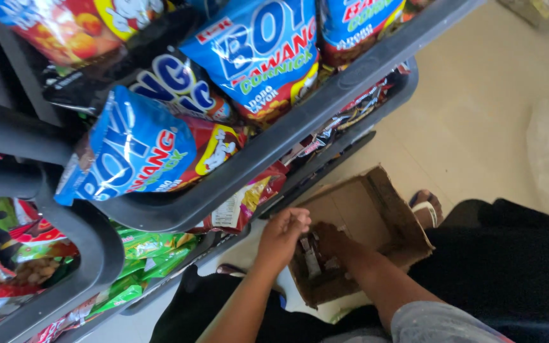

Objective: The person sits on the floor and restocks snack packets onto a black wire rack from a cardboard box. They then stand up, pick up scattered packets from the floor, and place them into a box before moving to another rack to continue restocking.

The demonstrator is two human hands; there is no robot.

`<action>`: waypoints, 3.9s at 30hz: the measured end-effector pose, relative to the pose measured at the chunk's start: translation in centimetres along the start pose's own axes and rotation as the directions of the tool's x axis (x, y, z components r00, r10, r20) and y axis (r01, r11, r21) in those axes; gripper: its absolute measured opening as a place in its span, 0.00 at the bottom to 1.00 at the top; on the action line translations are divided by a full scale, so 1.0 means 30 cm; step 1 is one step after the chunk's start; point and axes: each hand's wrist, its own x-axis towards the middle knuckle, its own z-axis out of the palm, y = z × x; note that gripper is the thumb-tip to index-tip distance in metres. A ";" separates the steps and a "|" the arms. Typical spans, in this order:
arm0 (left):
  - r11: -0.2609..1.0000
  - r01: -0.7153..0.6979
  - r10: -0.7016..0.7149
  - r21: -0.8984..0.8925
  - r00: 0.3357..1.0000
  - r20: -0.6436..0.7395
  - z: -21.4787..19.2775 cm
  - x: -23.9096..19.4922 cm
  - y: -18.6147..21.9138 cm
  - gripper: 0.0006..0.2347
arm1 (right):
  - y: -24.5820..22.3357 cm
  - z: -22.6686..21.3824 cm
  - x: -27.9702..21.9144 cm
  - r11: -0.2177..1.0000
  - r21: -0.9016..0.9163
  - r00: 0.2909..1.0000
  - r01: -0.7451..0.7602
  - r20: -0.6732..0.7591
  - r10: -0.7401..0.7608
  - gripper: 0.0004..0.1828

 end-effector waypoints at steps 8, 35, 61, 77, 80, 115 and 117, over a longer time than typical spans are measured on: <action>0.976 0.131 -0.140 0.175 0.989 0.038 -0.013 -0.048 0.001 0.11 | 0.030 0.016 -0.009 0.991 0.064 0.991 0.118 0.049 -0.121 0.37; 0.858 0.236 -0.042 -0.457 0.918 0.395 0.056 -0.145 0.093 0.38 | -0.093 -0.541 -1.170 0.715 -0.529 0.089 0.456 -0.773 -0.629 0.04; 0.949 -0.180 0.233 -0.261 0.953 0.192 0.089 -0.188 0.148 0.28 | 0.023 -0.689 -0.966 0.197 0.613 0.643 0.765 -0.745 -0.177 0.29; 0.982 -0.130 0.164 -0.136 0.947 0.278 0.039 -0.079 0.029 0.28 | -0.323 -1.995 -0.890 0.182 0.181 0.209 0.966 -0.967 -0.145 0.09; 0.989 -0.084 0.114 -0.122 0.958 0.264 0.007 -0.114 0.088 0.29 | -0.388 -2.011 -0.876 0.197 0.188 0.216 0.962 -0.968 -0.129 0.11; 0.961 0.003 0.223 0.278 0.588 -0.778 -0.165 -0.159 -0.102 0.26 | -0.442 -0.836 -0.820 0.527 -0.141 0.049 0.838 -0.943 -0.330 0.13; 0.948 -0.124 0.313 0.292 0.522 -0.794 -0.157 -0.193 -0.023 0.28 | -0.431 -0.808 -0.686 0.562 -0.030 0.168 0.827 -0.940 -0.297 0.16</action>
